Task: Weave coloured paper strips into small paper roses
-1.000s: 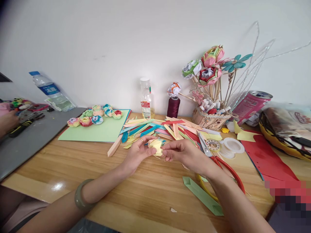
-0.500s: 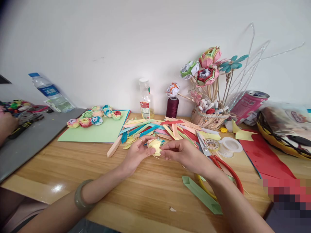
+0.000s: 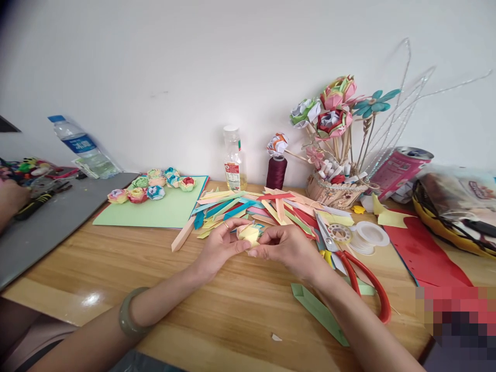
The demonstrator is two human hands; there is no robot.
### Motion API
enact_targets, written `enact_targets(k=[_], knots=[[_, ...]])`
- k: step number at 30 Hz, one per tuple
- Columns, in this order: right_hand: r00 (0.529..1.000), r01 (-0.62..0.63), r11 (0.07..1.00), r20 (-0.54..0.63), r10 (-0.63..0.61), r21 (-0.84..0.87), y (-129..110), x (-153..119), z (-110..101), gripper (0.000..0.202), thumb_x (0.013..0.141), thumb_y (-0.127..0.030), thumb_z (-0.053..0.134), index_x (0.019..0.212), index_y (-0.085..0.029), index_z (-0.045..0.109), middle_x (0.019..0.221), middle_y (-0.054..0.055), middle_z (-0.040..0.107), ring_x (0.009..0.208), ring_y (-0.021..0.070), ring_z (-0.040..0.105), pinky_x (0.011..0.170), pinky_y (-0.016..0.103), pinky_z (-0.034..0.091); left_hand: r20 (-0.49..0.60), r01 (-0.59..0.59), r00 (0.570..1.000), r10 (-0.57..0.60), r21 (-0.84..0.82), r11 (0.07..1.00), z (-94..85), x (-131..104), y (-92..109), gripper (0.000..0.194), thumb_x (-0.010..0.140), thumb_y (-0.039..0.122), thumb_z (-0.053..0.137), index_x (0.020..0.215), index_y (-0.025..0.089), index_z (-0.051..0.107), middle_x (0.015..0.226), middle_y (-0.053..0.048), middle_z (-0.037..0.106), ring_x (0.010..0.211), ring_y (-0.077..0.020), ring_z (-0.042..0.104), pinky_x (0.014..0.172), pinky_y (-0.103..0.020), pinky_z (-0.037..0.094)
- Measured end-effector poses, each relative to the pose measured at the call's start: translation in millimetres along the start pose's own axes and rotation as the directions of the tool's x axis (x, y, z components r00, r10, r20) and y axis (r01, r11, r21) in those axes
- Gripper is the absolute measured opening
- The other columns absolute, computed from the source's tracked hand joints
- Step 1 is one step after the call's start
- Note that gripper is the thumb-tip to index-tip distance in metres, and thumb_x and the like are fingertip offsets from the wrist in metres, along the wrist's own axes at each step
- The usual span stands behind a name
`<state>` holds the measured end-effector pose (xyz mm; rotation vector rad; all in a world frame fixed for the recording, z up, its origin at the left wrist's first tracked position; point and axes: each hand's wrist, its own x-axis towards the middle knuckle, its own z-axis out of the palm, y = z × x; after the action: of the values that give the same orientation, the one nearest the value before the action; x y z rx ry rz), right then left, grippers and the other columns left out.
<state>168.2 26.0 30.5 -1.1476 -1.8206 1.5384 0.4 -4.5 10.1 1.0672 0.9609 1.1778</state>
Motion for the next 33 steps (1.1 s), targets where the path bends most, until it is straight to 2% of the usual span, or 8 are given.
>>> enact_targets(k=[5,11,15,21,26,29,31,33], knots=[[1.000,0.016,1.000,-0.008,-0.016,-0.011,-3,-2,0,0.032,0.062,-0.041,0.072,0.057,-0.014,0.055,0.053,-0.005,0.042,0.050,0.0067,0.032,0.046,0.022,0.022,0.001,-0.008,1.000,0.008,-0.019,1.000,1.0,1,0,0.038,0.060,0.027,0.074,0.093,0.017,0.057,0.090,-0.003,0.061,0.080,-0.0143,0.057,0.072,-0.026,0.046],[0.992,0.086,0.996,0.087,-0.086,0.004,-14,-6,-5,0.027,0.077,-0.041,0.057,0.073,-0.016,0.065,0.064,-0.001,0.053,0.059,0.0096,0.044,0.055,0.022,0.035,-0.047,-0.068,0.997,0.064,-0.086,0.994,-1.2,4,-2,0.036,0.062,0.025,0.072,0.093,0.019,0.058,0.093,-0.002,0.061,0.079,-0.0130,0.058,0.072,-0.025,0.047],[0.994,0.107,0.994,0.028,-0.106,-0.031,-14,-6,-4,0.026,0.075,-0.041,0.061,0.071,-0.015,0.066,0.061,-0.002,0.052,0.057,0.0089,0.043,0.053,0.021,0.035,-0.047,-0.061,0.997,0.057,-0.088,0.994,-2.0,4,-3,0.036,0.060,0.026,0.073,0.092,0.018,0.058,0.094,-0.003,0.061,0.082,-0.0144,0.058,0.073,-0.026,0.046],[0.991,0.100,0.988,-0.078,-0.110,-0.117,-9,-4,1,0.029,0.070,-0.043,0.065,0.067,-0.014,0.065,0.062,0.000,0.059,0.057,0.0111,0.049,0.053,0.023,0.038,-0.044,-0.046,0.998,0.044,-0.047,0.998,-1.8,4,-5,0.036,0.061,0.028,0.073,0.092,0.018,0.058,0.090,-0.003,0.061,0.079,-0.0148,0.058,0.073,-0.028,0.046],[0.980,0.146,0.951,-0.089,-0.177,-0.274,-11,-5,2,0.027,0.081,-0.039,0.053,0.074,-0.016,0.066,0.069,0.002,0.064,0.063,0.0134,0.056,0.055,0.023,0.043,-0.070,-0.011,0.997,0.008,-0.052,0.999,-1.2,4,-3,0.035,0.062,0.028,0.072,0.092,0.019,0.057,0.092,-0.002,0.061,0.081,-0.0147,0.058,0.073,-0.027,0.046],[0.937,0.251,0.860,-0.113,-0.332,-0.445,-9,-7,6,0.024,0.087,-0.029,0.046,0.076,-0.017,0.064,0.073,0.003,0.065,0.065,0.0137,0.058,0.058,0.024,0.045,-0.114,0.023,0.993,-0.027,-0.037,0.999,-0.9,4,-2,0.036,0.062,0.028,0.072,0.093,0.020,0.057,0.088,-0.001,0.061,0.081,-0.0148,0.058,0.073,-0.026,0.046],[0.852,0.313,0.730,-0.161,-0.499,-0.608,-5,-9,10,0.020,0.086,-0.023,0.046,0.078,-0.017,0.063,0.076,0.004,0.065,0.067,0.0147,0.059,0.061,0.026,0.046,-0.146,0.022,0.989,-0.027,-0.032,0.999,-0.9,4,-2,0.035,0.063,0.029,0.071,0.093,0.020,0.056,0.085,0.000,0.060,0.078,-0.0137,0.058,0.072,-0.026,0.046],[0.767,0.362,0.602,-0.140,-0.627,-0.712,-1,-9,14,0.014,0.085,-0.019,0.048,0.083,-0.017,0.061,0.082,0.006,0.065,0.073,0.0164,0.061,0.063,0.027,0.048,-0.171,0.034,0.984,-0.041,-0.042,0.999,-0.7,3,-2,0.034,0.065,0.030,0.069,0.093,0.020,0.054,0.084,0.000,0.060,0.079,-0.0138,0.058,0.073,-0.026,0.045]])
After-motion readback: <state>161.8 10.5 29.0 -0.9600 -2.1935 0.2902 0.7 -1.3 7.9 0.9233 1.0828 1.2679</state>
